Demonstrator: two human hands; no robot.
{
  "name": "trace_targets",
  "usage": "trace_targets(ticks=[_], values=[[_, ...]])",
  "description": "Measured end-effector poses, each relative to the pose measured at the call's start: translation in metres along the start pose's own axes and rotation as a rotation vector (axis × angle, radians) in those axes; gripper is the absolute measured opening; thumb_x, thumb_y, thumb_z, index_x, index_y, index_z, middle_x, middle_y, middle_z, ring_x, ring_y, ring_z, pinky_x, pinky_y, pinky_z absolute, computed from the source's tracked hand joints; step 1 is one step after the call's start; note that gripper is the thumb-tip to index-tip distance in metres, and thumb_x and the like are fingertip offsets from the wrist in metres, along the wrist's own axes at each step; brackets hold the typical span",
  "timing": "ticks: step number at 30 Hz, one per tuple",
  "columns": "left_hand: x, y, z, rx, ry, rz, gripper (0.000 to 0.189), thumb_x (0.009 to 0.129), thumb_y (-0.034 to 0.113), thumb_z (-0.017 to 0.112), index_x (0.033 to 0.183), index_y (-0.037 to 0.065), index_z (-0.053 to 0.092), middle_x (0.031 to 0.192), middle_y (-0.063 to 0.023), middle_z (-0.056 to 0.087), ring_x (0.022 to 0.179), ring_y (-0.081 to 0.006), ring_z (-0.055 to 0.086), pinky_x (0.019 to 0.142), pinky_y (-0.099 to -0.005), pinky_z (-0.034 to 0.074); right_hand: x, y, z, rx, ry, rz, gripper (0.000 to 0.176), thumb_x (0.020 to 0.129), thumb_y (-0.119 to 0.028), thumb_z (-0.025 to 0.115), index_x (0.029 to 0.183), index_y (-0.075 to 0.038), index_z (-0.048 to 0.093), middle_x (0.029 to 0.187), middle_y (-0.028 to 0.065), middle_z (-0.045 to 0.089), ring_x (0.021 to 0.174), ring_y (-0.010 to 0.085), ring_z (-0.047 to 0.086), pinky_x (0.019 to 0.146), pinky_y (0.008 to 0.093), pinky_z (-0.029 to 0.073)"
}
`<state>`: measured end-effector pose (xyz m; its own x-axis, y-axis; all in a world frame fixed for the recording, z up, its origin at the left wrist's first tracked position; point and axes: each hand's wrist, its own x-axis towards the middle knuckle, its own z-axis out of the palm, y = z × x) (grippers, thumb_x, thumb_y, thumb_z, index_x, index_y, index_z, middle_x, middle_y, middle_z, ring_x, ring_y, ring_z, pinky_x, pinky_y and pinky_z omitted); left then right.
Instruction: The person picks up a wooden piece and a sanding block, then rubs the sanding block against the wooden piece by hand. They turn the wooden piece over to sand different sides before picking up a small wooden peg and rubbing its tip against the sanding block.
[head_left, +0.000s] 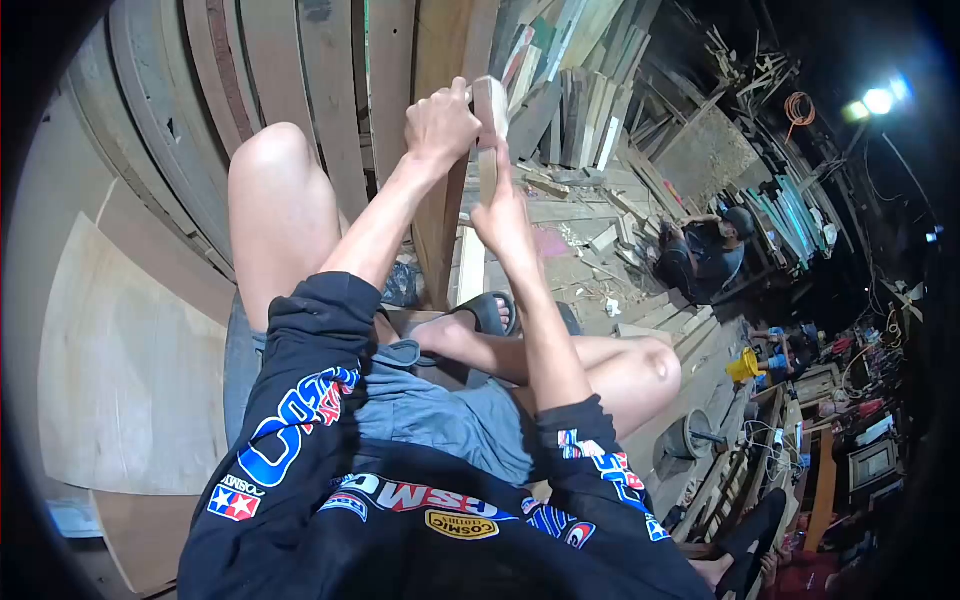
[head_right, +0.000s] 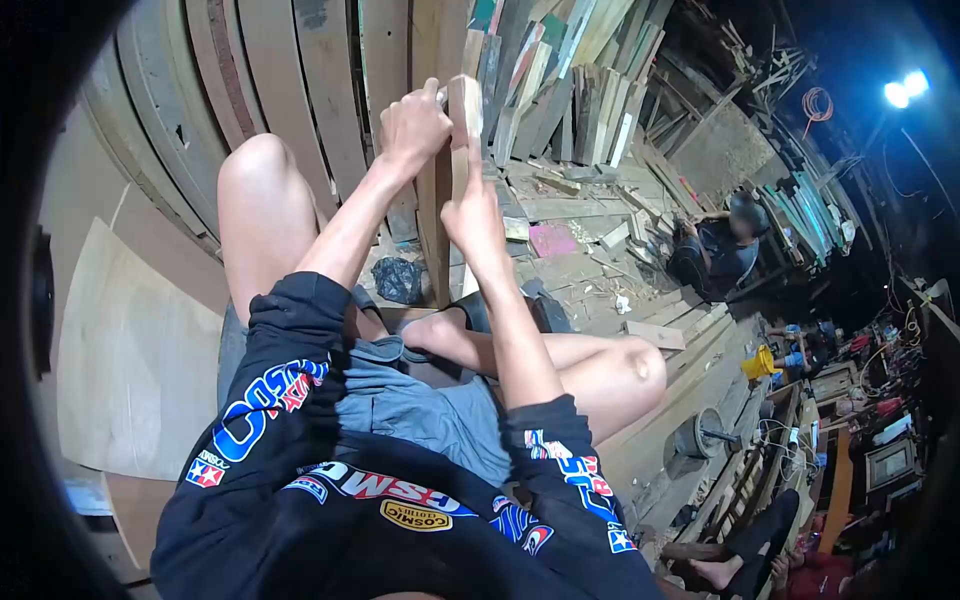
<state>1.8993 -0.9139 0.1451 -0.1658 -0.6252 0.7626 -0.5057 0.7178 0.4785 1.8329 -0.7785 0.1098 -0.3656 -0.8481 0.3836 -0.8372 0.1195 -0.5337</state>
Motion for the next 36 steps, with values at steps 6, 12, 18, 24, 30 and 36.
trace_targets(ticks=[6,12,18,24,30,36], values=[[0.000,-0.005,0.007,0.018,0.045,0.040,0.022,0.076,0.013,0.053,0.094,0.003,0.058,0.077,-0.0207,0.066,0.068,-0.0383,0.066,0.059,-0.0487,0.053,-0.008,0.011,0.008,-0.084,0.076,-0.078,0.096,0.068,0.002,0.053,0.150,-0.018,0.008,0.090,0.0348,0.058,0.084,0.0505,0.059,0.078,0.0511,0.049],[-0.001,-0.005,0.004,-0.006,0.041,0.022,0.023,0.075,0.013,0.053,0.095,0.004,0.059,0.081,-0.0212,0.066,0.071,-0.0390,0.066,0.062,-0.0483,0.053,-0.016,0.007,0.011,-0.005,0.073,-0.084,0.095,0.068,0.004,0.050,0.150,-0.017,0.007,0.085,0.0345,0.060,0.083,0.0491,0.060,0.076,0.0516,0.050],[-0.006,-0.003,0.004,-0.032,0.007,-0.033,0.025,0.075,0.012,0.052,0.097,0.004,0.060,0.082,-0.0217,0.066,0.073,-0.0406,0.066,0.064,-0.0507,0.052,0.002,-0.015,-0.010,0.081,-0.071,0.116,0.099,0.066,0.004,0.050,0.150,-0.018,0.001,0.088,0.0335,0.061,0.084,0.0484,0.061,0.077,0.0501,0.049],[-0.001,0.001,0.002,-0.024,0.007,-0.044,0.027,0.074,0.011,0.052,0.099,0.003,0.060,0.083,-0.0222,0.066,0.075,-0.0408,0.066,0.065,-0.0508,0.052,0.004,0.008,0.007,0.063,0.043,-0.039,0.097,0.067,0.002,0.051,0.149,-0.016,0.003,0.087,0.0346,0.060,0.083,0.0488,0.060,0.077,0.0504,0.049],[0.002,0.001,-0.001,-0.053,-0.010,-0.056,0.027,0.078,0.013,0.049,0.102,0.007,0.059,0.087,-0.0219,0.066,0.080,-0.0434,0.063,0.069,-0.0529,0.049,-0.014,0.005,0.014,0.075,0.061,-0.046,0.095,0.068,0.001,0.051,0.149,-0.014,0.006,0.084,0.0347,0.060,0.083,0.0495,0.060,0.077,0.0508,0.049],[0.002,0.003,-0.003,-0.145,-0.032,-0.177,0.028,0.077,0.013,0.051,0.102,0.002,0.060,0.086,-0.0277,0.065,0.083,-0.0459,0.063,0.074,-0.0540,0.049,-0.018,-0.002,0.015,0.168,0.012,0.004,0.094,0.068,0.001,0.050,0.149,-0.011,0.003,0.092,0.0352,0.060,0.087,0.0490,0.060,0.081,0.0500,0.048]])
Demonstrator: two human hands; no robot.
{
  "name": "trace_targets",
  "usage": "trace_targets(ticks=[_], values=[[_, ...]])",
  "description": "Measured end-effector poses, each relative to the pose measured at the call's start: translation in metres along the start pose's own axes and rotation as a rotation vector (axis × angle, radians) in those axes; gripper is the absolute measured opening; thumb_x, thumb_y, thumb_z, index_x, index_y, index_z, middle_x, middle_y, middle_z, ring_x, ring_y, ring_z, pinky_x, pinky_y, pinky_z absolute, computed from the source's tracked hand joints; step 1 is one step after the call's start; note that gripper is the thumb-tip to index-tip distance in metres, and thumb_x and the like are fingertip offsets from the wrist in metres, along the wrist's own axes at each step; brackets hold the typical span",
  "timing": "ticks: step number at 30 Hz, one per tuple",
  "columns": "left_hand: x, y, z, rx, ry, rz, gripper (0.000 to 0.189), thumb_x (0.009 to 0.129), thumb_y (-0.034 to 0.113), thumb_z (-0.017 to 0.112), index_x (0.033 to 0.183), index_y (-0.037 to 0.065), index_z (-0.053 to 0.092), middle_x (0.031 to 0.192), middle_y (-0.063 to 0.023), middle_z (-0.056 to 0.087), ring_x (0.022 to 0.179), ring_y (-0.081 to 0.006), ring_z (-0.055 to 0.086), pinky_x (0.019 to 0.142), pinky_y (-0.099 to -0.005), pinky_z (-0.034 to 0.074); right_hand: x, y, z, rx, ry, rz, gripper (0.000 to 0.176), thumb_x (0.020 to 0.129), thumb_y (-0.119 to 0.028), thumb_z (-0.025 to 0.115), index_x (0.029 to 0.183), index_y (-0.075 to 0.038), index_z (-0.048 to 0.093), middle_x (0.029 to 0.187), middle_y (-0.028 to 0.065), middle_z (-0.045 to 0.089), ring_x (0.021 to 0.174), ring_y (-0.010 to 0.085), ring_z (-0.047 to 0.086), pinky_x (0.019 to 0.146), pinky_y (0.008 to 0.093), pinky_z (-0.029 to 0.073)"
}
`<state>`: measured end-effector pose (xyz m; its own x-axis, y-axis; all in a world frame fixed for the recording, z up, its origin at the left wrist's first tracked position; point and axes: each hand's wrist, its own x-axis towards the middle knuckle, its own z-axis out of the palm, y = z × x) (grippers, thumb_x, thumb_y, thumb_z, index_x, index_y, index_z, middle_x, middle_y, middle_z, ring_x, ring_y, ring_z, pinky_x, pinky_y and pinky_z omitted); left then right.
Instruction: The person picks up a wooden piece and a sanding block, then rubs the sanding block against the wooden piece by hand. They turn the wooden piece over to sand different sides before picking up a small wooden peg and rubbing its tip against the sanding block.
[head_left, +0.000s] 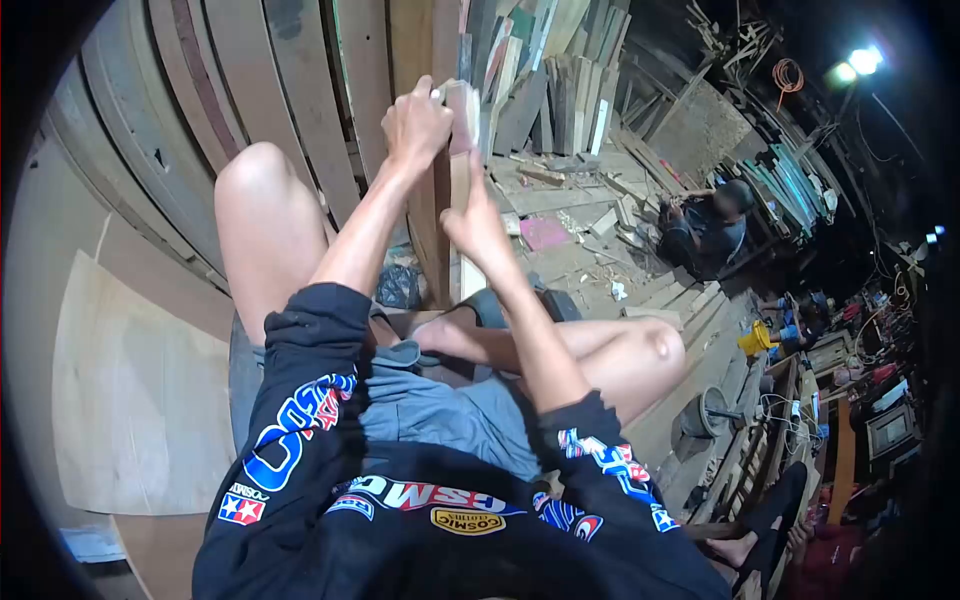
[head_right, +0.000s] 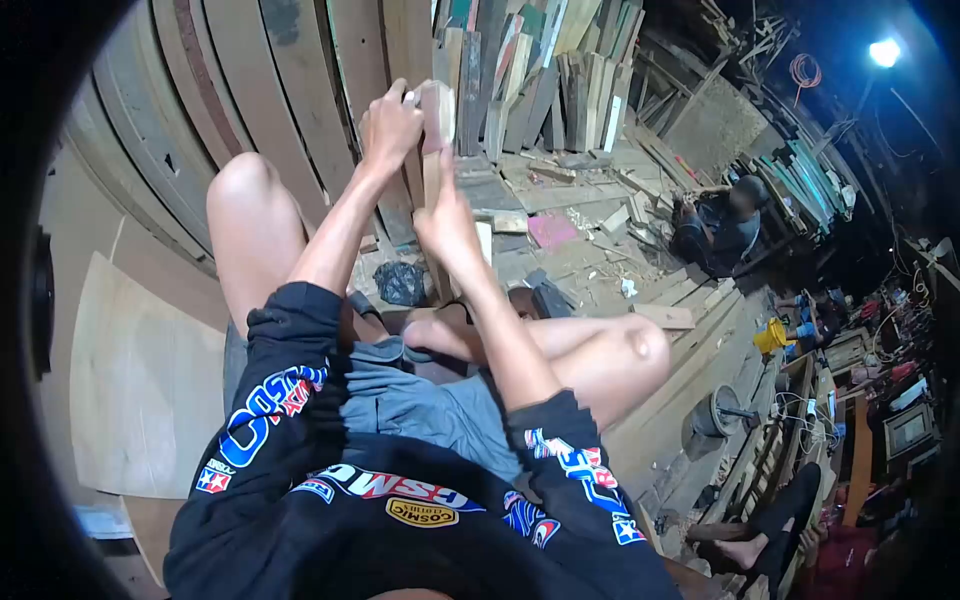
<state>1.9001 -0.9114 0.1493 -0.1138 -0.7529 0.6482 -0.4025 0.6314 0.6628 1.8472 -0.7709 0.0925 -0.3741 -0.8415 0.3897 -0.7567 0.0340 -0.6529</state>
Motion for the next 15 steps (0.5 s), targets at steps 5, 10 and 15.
trace_targets(ticks=[5,10,15], values=[[0.005,0.001,-0.001,-0.104,-0.050,-0.101,0.026,0.081,0.016,0.049,0.099,0.003,0.061,0.089,-0.0289,0.064,0.089,-0.0474,0.060,0.080,-0.0547,0.046,0.026,-0.007,-0.011,-0.027,-0.036,0.066,0.099,0.067,-0.005,0.052,0.150,-0.016,-0.002,0.090,0.0350,0.061,0.082,0.0459,0.063,0.077,0.0461,0.050],[0.007,-0.009,0.008,-0.194,-0.018,-0.108,0.022,0.083,0.015,0.046,0.093,0.003,0.061,0.090,-0.0275,0.064,0.091,-0.0472,0.059,0.080,-0.0554,0.044,-0.001,-0.003,-0.002,-0.031,-0.012,-0.003,0.096,0.070,-0.005,0.053,0.150,-0.014,0.001,0.087,0.0329,0.062,0.078,0.0423,0.065,0.075,0.0448,0.051],[0.007,-0.008,0.003,-0.268,-0.044,-0.147,0.021,0.084,0.017,0.046,0.086,0.002,0.061,0.088,-0.0273,0.063,0.090,-0.0466,0.059,0.077,-0.0537,0.043,0.010,-0.008,-0.005,-0.013,-0.071,0.121,0.098,0.068,0.002,0.051,0.150,-0.013,-0.001,0.095,0.0358,0.060,0.091,0.0482,0.061,0.084,0.0474,0.048]])
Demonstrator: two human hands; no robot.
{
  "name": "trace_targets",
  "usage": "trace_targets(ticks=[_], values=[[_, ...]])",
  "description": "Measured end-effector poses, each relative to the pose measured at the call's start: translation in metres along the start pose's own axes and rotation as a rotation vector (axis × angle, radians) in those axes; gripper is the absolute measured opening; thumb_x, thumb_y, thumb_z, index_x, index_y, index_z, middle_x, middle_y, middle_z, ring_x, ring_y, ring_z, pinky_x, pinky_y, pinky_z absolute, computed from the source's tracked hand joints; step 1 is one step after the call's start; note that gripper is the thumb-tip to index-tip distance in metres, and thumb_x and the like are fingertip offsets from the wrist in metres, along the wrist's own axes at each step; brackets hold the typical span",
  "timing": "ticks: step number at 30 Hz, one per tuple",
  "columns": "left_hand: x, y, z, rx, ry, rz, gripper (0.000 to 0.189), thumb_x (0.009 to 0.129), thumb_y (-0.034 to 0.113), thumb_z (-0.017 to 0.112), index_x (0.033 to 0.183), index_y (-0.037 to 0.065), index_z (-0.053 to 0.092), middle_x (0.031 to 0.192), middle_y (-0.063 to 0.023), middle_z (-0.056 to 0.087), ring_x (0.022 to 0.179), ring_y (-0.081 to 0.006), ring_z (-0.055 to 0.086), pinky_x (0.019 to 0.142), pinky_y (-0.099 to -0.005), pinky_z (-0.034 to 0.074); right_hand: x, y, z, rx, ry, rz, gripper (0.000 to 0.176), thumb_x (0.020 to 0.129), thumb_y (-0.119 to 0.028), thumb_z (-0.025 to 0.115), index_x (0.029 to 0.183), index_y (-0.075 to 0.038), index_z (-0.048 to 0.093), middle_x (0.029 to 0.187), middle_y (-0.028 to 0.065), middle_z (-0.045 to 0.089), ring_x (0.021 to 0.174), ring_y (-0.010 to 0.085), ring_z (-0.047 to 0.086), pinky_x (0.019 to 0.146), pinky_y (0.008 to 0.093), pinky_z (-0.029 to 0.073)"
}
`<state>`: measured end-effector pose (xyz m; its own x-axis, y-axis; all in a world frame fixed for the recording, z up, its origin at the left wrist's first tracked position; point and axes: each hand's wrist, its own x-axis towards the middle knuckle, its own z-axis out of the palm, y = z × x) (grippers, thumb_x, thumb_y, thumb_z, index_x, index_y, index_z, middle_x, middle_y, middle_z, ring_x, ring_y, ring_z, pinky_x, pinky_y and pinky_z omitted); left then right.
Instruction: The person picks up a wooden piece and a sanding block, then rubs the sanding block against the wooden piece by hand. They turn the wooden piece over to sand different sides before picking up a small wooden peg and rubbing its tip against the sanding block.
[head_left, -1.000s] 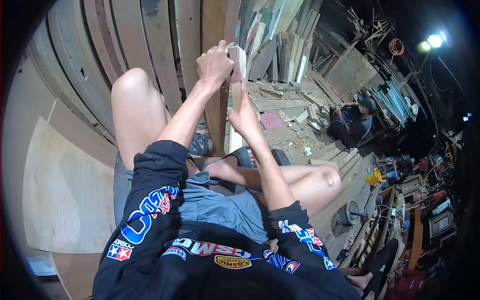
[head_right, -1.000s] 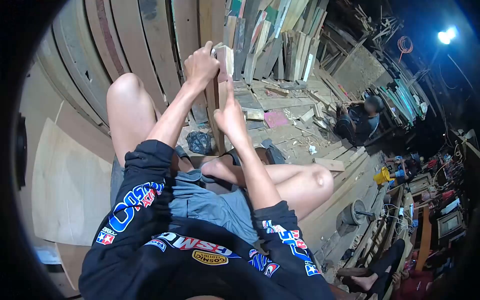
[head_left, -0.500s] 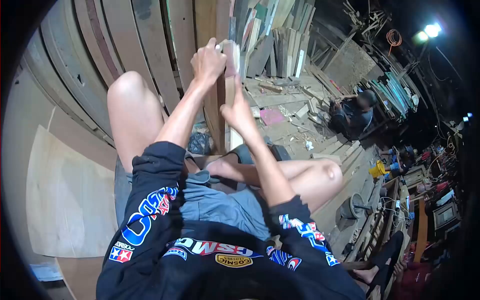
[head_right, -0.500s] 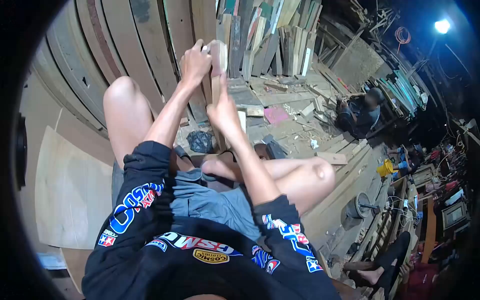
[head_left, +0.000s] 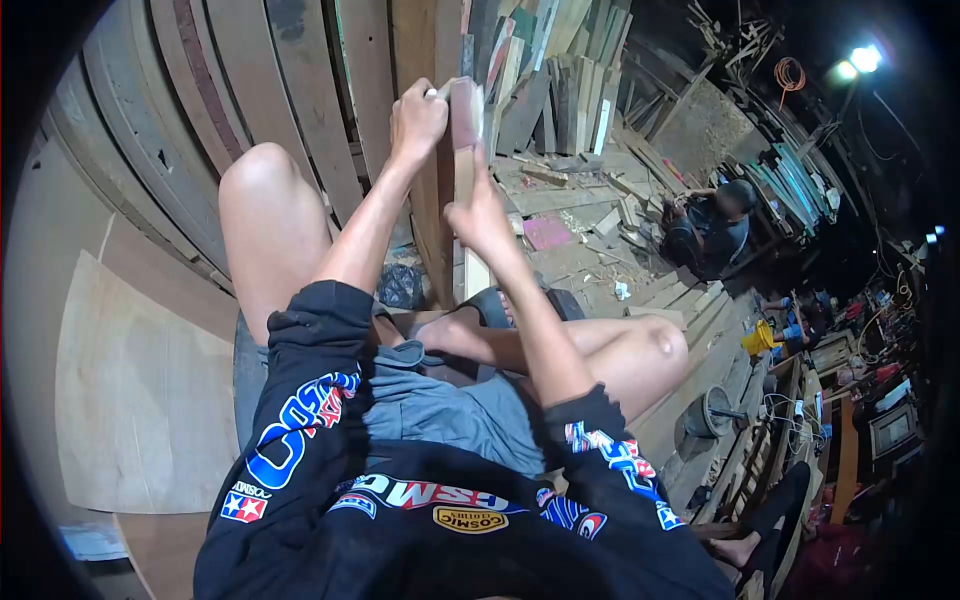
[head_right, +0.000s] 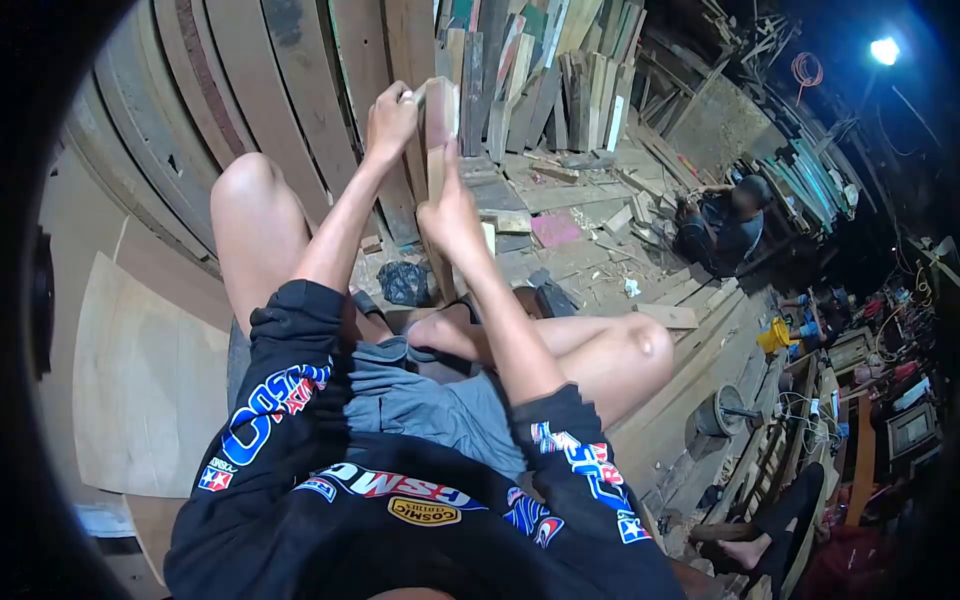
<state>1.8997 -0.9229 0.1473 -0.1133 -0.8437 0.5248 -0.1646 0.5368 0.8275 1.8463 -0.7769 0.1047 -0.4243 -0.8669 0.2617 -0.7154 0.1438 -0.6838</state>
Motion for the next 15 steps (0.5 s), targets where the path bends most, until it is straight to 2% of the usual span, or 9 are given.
trace_targets(ticks=[2,3,6,8,10,11,12,14,15], values=[[0.002,0.000,-0.002,-0.078,-0.070,-0.058,0.024,0.085,0.019,0.045,0.086,0.001,0.060,0.087,-0.0271,0.063,0.089,-0.0458,0.059,0.076,-0.0522,0.043,-0.012,0.012,0.016,0.020,0.178,-0.298,0.096,0.070,-0.004,0.052,0.150,-0.013,0.000,0.093,0.0327,0.062,0.081,0.0413,0.065,0.075,0.0447,0.051],[0.007,-0.007,0.002,-0.122,-0.085,-0.102,0.027,0.087,0.026,0.049,0.085,0.001,0.060,0.085,-0.0261,0.063,0.087,-0.0450,0.059,0.076,-0.0500,0.044,-0.012,0.009,0.006,0.009,0.020,-0.073,0.095,0.070,-0.003,0.052,0.150,-0.011,0.001,0.099,0.0334,0.061,0.081,0.0412,0.065,0.076,0.0446,0.051],[0.009,-0.013,0.005,-0.167,-0.058,-0.091,0.029,0.088,0.028,0.049,0.085,0.001,0.060,0.082,-0.0244,0.064,0.086,-0.0435,0.060,0.075,-0.0486,0.044,0.005,-0.004,-0.005,0.100,-0.011,0.003,0.096,0.068,-0.002,0.051,0.150,-0.011,0.002,0.105,0.0352,0.059,0.085,0.0437,0.064,0.079,0.0453,0.051],[0.009,-0.012,0.001,-0.152,-0.076,-0.049,0.029,0.089,0.025,0.046,0.085,0.001,0.060,0.080,-0.0224,0.064,0.083,-0.0411,0.061,0.074,-0.0470,0.045,0.001,-0.001,-0.002,0.057,0.007,0.001,0.094,0.069,-0.002,0.051,0.150,-0.009,0.003,0.103,0.0344,0.059,0.081,0.0422,0.065,0.077,0.0442,0.051],[0.008,-0.008,0.000,-0.139,-0.111,-0.114,0.028,0.086,0.019,0.039,0.087,0.001,0.060,0.076,-0.0208,0.064,0.075,-0.0353,0.064,0.070,-0.0445,0.047,-0.006,0.007,0.005,-0.024,0.073,-0.150,0.093,0.069,-0.004,0.052,0.149,-0.008,0.004,0.100,0.0341,0.059,0.078,0.0416,0.064,0.076,0.0439,0.051],[0.007,-0.007,-0.001,-0.229,-0.126,-0.152,0.028,0.087,0.019,0.039,0.087,0.001,0.060,0.070,-0.0183,0.063,0.065,-0.0282,0.064,0.062,-0.0406,0.047,0.000,0.006,0.006,-0.006,0.107,-0.166,0.093,0.070,-0.006,0.053,0.149,-0.009,0.005,0.098,0.0345,0.060,0.083,0.0432,0.063,0.080,0.0437,0.050],[0.008,-0.007,-0.002,-0.228,-0.140,-0.151,0.028,0.087,0.019,0.039,0.087,0.001,0.060,0.070,-0.0183,0.063,0.065,-0.0282,0.064,0.062,-0.0406,0.047,0.007,0.008,0.005,-0.003,0.115,-0.155,0.093,0.070,-0.006,0.053,0.149,-0.009,0.005,0.098,0.0345,0.060,0.083,0.0432,0.063,0.080,0.0437,0.050],[0.006,-0.010,-0.001,-0.287,-0.150,-0.157,0.026,0.088,0.019,0.039,0.087,0.002,0.059,0.064,-0.0129,0.060,0.050,-0.0194,0.057,0.043,-0.0355,0.042,0.004,-0.011,-0.011,0.121,-0.009,-0.029,0.095,0.069,-0.007,0.054,0.149,-0.011,0.003,0.098,0.0357,0.060,0.092,0.0467,0.061,0.086,0.0442,0.048],[0.008,-0.011,-0.001,-0.317,-0.176,-0.197,0.025,0.088,0.018,0.038,0.085,0.003,0.058,0.062,-0.0104,0.058,0.046,-0.0178,0.053,0.040,-0.0348,0.040,-0.001,-0.013,-0.012,-0.010,-0.013,0.017,0.096,0.069,-0.007,0.054,0.149,-0.011,0.002,0.093,0.0348,0.061,0.090,0.0463,0.062,0.085,0.0444,0.048]])
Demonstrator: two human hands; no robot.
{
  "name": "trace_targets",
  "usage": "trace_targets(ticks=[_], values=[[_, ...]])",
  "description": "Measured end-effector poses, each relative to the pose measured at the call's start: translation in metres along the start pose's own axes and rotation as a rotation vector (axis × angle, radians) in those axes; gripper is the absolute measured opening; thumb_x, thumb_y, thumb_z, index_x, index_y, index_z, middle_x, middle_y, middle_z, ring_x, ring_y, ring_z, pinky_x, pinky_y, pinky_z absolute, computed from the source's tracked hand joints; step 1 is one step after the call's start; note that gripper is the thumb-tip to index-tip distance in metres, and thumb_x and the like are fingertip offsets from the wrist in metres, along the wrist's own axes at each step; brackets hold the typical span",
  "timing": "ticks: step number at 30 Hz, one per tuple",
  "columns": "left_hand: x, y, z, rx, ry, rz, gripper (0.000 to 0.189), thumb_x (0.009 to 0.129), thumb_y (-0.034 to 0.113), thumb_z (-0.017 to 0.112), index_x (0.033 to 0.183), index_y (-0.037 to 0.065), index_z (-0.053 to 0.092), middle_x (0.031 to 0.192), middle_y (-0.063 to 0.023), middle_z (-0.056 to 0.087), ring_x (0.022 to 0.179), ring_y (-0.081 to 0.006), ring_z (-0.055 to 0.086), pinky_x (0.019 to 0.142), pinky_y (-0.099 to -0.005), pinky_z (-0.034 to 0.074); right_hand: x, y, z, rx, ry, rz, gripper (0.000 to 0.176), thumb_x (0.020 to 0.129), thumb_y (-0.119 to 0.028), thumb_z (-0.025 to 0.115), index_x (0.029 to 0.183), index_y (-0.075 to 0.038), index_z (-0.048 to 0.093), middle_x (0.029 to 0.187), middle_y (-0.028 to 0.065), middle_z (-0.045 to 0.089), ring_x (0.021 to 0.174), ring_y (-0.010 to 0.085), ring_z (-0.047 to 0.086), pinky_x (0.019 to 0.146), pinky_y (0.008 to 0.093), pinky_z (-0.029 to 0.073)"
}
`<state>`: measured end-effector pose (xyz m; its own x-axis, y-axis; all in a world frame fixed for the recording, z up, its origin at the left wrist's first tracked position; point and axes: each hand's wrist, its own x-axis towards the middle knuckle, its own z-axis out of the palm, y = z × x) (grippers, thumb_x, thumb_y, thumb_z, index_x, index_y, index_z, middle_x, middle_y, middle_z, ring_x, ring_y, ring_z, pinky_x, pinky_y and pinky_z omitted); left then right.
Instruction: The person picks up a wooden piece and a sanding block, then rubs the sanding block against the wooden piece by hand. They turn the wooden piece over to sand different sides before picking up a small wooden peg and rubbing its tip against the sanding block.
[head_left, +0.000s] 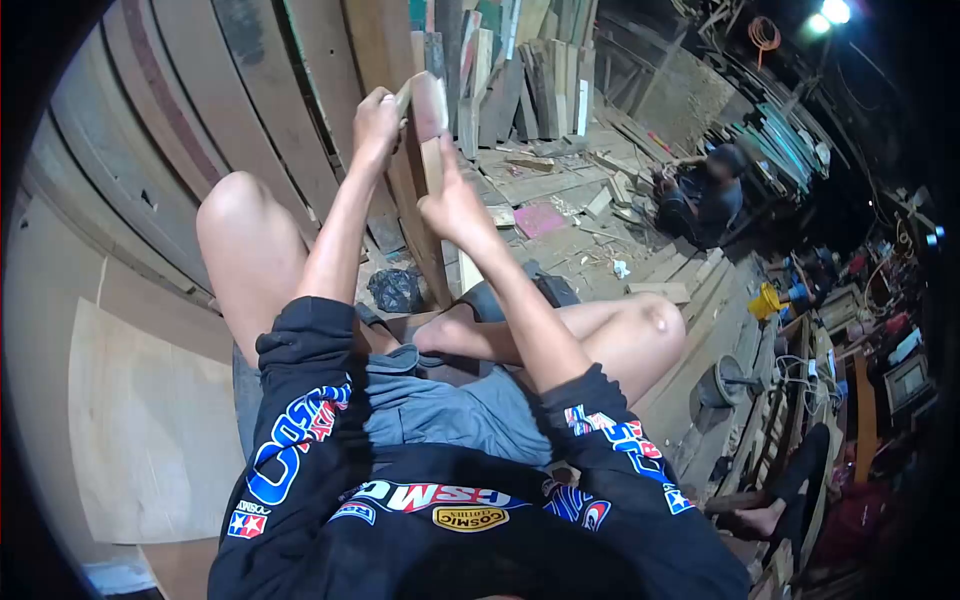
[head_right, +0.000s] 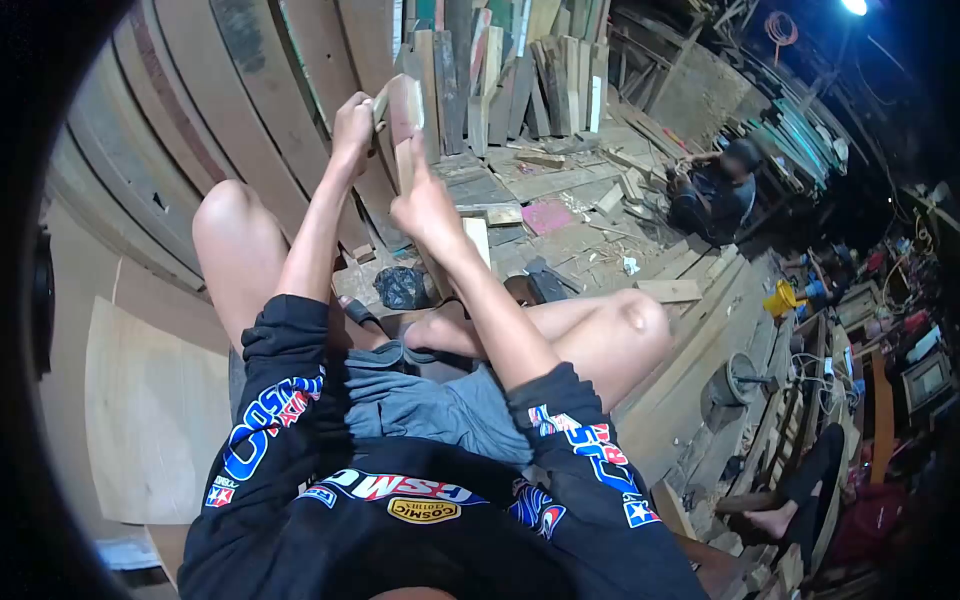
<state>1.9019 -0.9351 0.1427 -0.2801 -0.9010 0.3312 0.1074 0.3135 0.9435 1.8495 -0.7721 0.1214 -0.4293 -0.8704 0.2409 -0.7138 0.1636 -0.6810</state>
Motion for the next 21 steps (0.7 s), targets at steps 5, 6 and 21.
trace_targets(ticks=[5,6,21], values=[[-0.003,0.005,0.001,-0.126,-0.042,-0.071,0.018,0.089,0.018,0.039,0.079,0.010,0.052,0.060,-0.0008,0.048,0.043,-0.0093,0.035,0.039,-0.0259,0.025,0.003,0.006,0.008,0.087,0.062,-0.078,0.095,0.068,-0.007,0.053,0.150,-0.014,0.004,0.095,0.0366,0.060,0.093,0.0468,0.061,0.086,0.0471,0.047],[-0.001,0.001,-0.001,-0.143,-0.069,-0.087,0.018,0.089,0.019,0.039,0.079,0.011,0.051,0.060,-0.0008,0.048,0.043,-0.0091,0.035,0.038,-0.0259,0.025,0.005,0.006,0.006,0.074,0.049,-0.062,0.095,0.068,-0.004,0.052,0.150,-0.014,0.004,0.092,0.0348,0.061,0.090,0.0467,0.061,0.084,0.0476,0.047],[0.009,0.001,-0.015,-0.560,-0.426,-0.303,0.023,0.094,0.033,0.039,0.091,0.010,0.044,0.069,-0.0027,0.051,0.038,-0.0096,0.034,0.039,-0.0251,0.032,-0.006,0.044,0.005,0.390,0.276,-0.024,0.098,0.070,-0.010,0.057,0.150,-0.020,0.002,0.112,0.0327,0.058,0.103,0.0426,0.059,0.091,0.0420,0.046]])
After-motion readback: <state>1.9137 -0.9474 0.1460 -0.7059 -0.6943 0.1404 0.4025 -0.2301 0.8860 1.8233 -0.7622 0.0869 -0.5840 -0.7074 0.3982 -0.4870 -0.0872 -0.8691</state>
